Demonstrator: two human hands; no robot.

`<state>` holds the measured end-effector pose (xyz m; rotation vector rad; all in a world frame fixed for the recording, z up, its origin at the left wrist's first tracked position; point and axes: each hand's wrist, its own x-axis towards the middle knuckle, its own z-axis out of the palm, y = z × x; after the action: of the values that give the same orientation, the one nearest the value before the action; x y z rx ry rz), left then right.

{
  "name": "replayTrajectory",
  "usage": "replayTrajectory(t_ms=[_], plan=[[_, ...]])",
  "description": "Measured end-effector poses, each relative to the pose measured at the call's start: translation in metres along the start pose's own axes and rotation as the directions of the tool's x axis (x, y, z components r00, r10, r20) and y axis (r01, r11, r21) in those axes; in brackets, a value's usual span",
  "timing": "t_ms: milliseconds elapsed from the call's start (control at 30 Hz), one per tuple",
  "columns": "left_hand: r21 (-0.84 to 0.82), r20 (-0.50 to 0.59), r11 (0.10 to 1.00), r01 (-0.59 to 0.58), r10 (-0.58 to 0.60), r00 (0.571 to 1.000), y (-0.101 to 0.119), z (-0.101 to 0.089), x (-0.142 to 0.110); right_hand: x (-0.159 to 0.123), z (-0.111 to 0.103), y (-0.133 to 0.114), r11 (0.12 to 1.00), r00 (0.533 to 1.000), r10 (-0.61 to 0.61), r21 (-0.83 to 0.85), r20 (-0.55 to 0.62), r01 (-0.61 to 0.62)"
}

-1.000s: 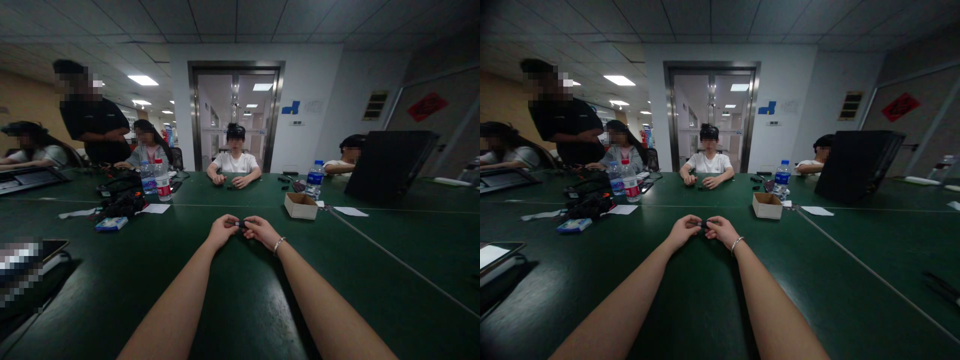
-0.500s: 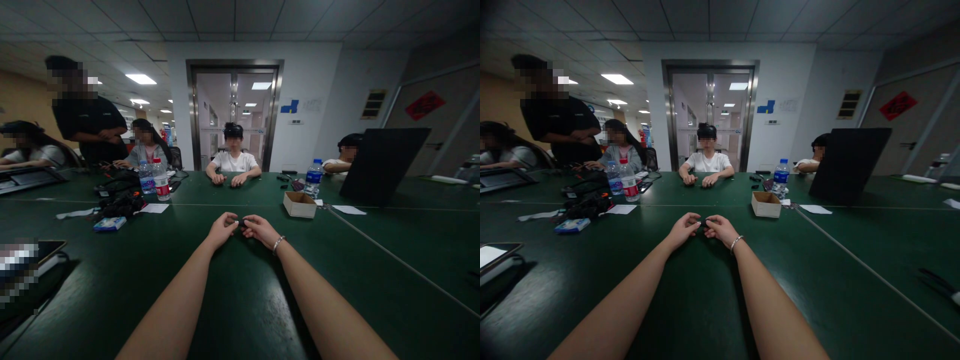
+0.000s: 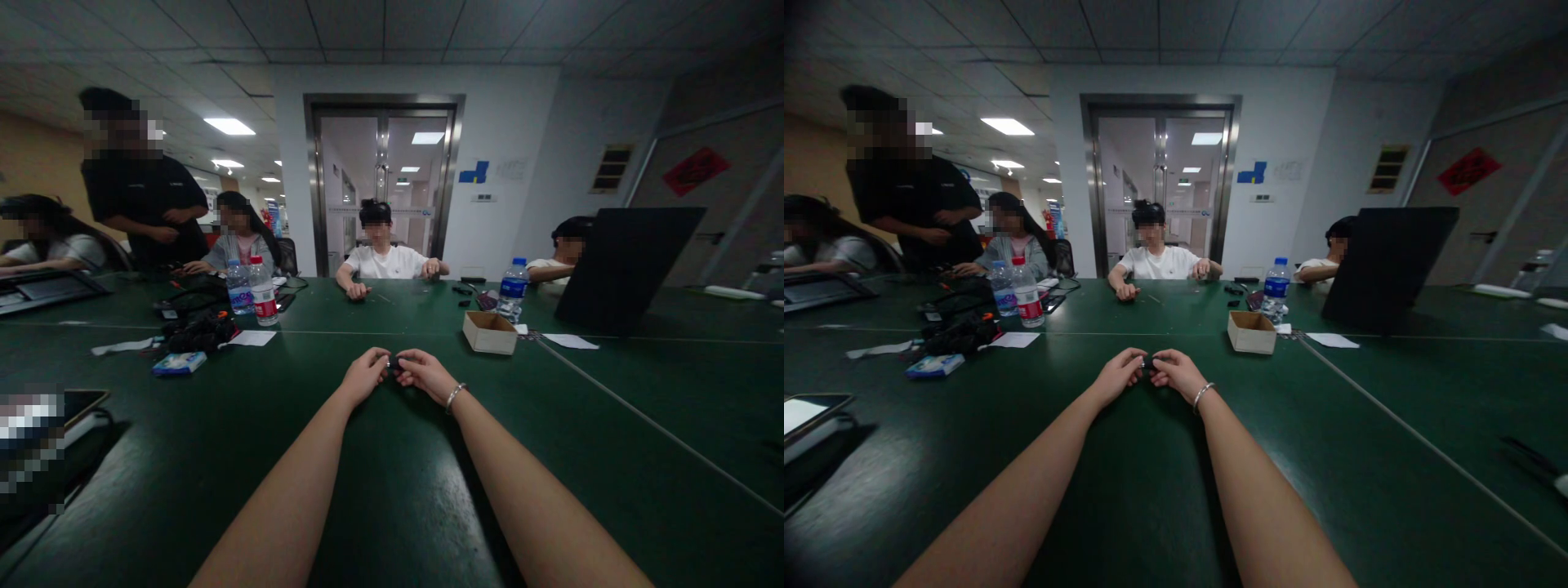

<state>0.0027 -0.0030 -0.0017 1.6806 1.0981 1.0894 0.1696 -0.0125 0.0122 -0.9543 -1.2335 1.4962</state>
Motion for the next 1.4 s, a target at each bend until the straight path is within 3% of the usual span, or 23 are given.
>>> replayTrajectory(t_ms=[133, 233, 400, 567, 1400], plan=[[0.010, -0.027, 0.999, -0.036, 0.036, 0.999, 0.0005, 0.0015, -0.0006, -0.0003, -0.0002, -0.0003, 1.000, 1.000, -0.003, 0.011, -0.003, 0.003], [-0.012, 0.011, 1.000, -0.018, 0.019, 1.000, 0.0014, 0.0016, -0.0013, 0.0001, -0.0006, 0.0003, 1.000, 1.000, -0.003, 0.011, -0.004, 0.003], [-0.004, -0.042, 1.000, -0.018, 0.018, 0.999, 0.0005, 0.0010, -0.0013, 0.0012, -0.0017, 0.0016, 1.000, 1.000, 0.001, 0.022, -0.005, -0.001], [-0.002, 0.001, 1.000, -0.009, 0.009, 1.000, -0.0025, 0.0005, 0.0003, 0.0027, -0.0030, 0.0033, 1.000, 1.000, -0.002, 0.029, 0.003, 0.002], [-0.038, -0.039, 0.999, -0.007, 0.006, 0.999, -0.0009, 0.0008, -0.0015, 0.0028, -0.0013, 0.0026, 1.000, 1.000, 0.007, 0.030, -0.017, -0.007]])
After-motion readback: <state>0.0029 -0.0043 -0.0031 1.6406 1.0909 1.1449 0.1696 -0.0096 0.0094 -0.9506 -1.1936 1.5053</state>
